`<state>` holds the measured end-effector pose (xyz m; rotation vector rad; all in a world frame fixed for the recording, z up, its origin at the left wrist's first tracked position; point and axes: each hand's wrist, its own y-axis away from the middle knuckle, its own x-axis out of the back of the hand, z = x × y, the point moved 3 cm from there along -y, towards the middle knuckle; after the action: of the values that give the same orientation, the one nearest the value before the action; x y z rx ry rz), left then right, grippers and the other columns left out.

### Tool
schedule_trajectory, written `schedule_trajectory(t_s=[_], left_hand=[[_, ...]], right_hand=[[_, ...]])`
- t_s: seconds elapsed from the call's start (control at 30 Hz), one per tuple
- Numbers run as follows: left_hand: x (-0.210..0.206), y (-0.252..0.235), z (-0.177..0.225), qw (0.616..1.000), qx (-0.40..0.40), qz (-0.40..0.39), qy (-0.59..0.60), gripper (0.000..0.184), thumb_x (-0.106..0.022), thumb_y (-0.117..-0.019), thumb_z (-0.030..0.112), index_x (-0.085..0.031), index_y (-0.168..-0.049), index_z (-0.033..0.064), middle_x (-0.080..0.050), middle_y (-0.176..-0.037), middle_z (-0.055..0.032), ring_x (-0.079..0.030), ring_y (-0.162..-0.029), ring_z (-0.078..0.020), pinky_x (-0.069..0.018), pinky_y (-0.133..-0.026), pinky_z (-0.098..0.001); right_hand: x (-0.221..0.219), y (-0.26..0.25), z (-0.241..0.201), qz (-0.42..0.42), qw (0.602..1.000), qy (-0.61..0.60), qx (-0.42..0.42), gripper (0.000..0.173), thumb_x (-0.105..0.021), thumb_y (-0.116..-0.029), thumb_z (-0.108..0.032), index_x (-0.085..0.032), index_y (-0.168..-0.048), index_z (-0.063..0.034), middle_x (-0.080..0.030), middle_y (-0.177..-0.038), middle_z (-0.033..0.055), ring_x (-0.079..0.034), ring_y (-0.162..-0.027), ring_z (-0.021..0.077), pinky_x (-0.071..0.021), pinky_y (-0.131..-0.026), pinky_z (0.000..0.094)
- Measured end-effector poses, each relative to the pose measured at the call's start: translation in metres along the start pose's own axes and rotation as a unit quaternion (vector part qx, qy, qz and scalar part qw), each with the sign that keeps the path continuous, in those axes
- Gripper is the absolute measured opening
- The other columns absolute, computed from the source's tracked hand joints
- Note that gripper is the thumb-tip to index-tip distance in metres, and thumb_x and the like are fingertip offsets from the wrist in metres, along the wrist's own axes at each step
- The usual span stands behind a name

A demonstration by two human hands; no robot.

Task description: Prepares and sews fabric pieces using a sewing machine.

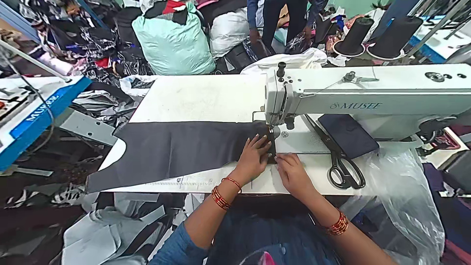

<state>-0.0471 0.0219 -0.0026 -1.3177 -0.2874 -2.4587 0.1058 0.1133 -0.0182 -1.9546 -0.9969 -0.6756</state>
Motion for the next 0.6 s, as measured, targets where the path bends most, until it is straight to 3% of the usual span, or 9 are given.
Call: schedule_trajectory(t_s=[0.17,0.43,0.6], left_hand=[[0.001,-0.002,-0.004,1.0,-0.006,0.004,0.028,0.04,-0.053,-0.1049,0.03,-0.066,-0.139,0.0125,-0.043,-0.162,-0.0093,-0.023,-0.157,-0.0299,-0.0078,-0.128,-0.0542],[0.003,0.003,-0.005,0.998,-0.029,0.014,0.05,0.037,-0.053,-0.1043,0.027,-0.07,-0.134,0.0121,-0.05,-0.157,-0.0094,-0.027,-0.156,-0.0309,-0.0108,-0.128,-0.0529],[0.005,0.003,-0.005,0.997,-0.041,0.017,0.059,0.036,-0.053,-0.1052,0.028,-0.072,-0.13,0.0127,-0.053,-0.154,-0.0097,-0.031,-0.154,-0.0331,-0.0128,-0.128,-0.0538]], right_hand=[[0.003,-0.001,0.002,0.029,0.998,-0.01,-0.048,0.033,-0.05,-0.0953,0.003,-0.073,-0.119,0.0016,-0.069,-0.124,0.0208,-0.065,-0.116,0.041,-0.0525,-0.1,0.0499],[-0.003,-0.001,-0.002,0.009,0.998,0.059,-0.011,0.044,-0.053,-0.0893,0.01,-0.073,-0.125,-0.0074,-0.069,-0.127,0.0186,-0.063,-0.117,0.0442,-0.0548,-0.095,0.0524],[-0.005,-0.001,-0.003,0.006,0.997,0.08,-0.002,0.047,-0.055,-0.0837,0.014,-0.075,-0.121,-0.0064,-0.07,-0.125,0.0174,-0.064,-0.116,0.0436,-0.0554,-0.094,0.0523]])
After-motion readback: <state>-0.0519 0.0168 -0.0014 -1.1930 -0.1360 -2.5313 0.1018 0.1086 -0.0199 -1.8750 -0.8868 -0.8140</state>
